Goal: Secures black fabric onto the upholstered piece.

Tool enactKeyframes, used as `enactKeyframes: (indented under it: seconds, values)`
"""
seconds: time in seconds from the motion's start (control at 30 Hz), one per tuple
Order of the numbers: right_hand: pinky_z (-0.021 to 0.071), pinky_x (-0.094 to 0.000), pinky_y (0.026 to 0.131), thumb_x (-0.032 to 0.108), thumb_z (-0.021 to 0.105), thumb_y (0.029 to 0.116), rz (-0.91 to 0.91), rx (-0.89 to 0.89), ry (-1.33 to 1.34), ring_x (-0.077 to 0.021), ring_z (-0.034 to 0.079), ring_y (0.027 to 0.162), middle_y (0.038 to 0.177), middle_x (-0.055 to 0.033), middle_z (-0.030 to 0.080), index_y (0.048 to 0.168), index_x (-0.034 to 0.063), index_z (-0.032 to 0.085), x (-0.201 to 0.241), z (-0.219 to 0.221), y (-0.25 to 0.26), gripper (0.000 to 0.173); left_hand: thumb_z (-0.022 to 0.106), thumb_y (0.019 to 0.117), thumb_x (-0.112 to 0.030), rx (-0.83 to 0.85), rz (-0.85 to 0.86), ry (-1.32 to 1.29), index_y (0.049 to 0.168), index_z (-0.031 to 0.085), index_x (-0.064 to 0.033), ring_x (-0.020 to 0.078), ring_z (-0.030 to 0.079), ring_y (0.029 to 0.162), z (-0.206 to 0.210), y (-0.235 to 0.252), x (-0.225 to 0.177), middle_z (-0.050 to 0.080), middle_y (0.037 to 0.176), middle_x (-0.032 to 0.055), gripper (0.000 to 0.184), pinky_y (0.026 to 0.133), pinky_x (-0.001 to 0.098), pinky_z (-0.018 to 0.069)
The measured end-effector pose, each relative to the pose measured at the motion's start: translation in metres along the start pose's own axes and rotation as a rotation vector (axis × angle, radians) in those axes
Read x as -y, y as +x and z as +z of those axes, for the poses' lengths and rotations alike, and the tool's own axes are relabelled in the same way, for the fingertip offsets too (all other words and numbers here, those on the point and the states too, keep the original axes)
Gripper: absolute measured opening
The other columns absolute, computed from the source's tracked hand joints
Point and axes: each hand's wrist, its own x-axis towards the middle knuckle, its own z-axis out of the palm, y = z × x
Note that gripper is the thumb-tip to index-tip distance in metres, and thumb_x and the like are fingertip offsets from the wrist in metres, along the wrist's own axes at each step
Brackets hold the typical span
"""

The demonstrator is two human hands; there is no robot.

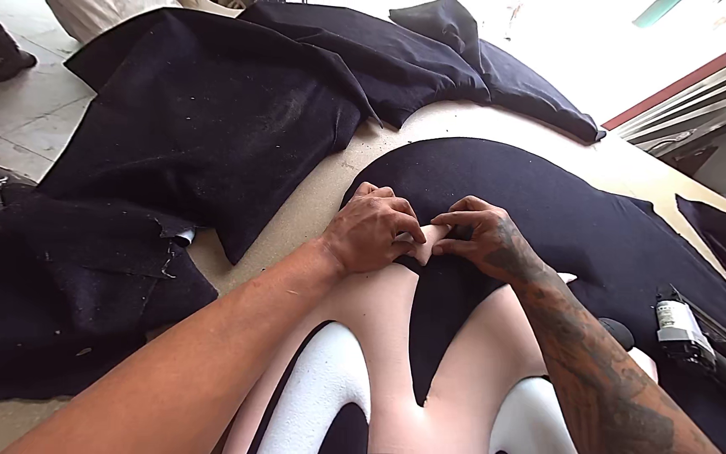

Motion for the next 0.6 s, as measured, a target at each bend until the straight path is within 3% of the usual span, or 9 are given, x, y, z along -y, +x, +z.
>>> enactKeyframes:
  seconds: [0.1,0.2,0.6]
  values:
    - [0.0548,-0.0274,0.065,0.042,0.093,0.0706,-0.011,0.010,0.038,-0.0048,0.060,0.072,0.098,0.0058,0.068,0.103,0.0250,0.081,-0.001,-0.001,0.005,0.039,0.074,0.0838,-0.058,0.002,-0.048,0.010,0.101,0.077,-0.0399,0.0052,0.060,0.096,0.000,0.002,-0.002,0.071,0.106,-0.0181,0.025,0.094,0.0400,0.0421]
    - [0.0537,-0.0272,0.064,0.042,0.092,0.0724,-0.023,-0.020,0.037,-0.0045,0.059,0.072,0.099,0.0062,0.068,0.103,0.0249,0.081,-0.001,0.003,0.002,0.037,0.074,0.0780,-0.068,0.026,-0.119,0.044,0.098,0.076,-0.0395,0.0059,0.059,0.092,0.001,0.006,-0.008,0.071,0.104,-0.0171,0.034,0.092,0.0401,0.0410]
    - [0.0585,-0.0395,0.075,0.041,0.089,0.0762,0.027,0.003,-0.075,-0.0125,0.066,0.085,0.107,0.0017,0.069,0.105,0.0231,0.079,0.008,0.000,0.002,0.036,0.079,0.0755,-0.062,0.051,-0.234,0.020,0.099,0.077,-0.0354,0.0106,0.059,0.097,-0.001,0.010,-0.020,0.070,0.101,-0.0138,0.036,0.096,0.0432,0.0406]
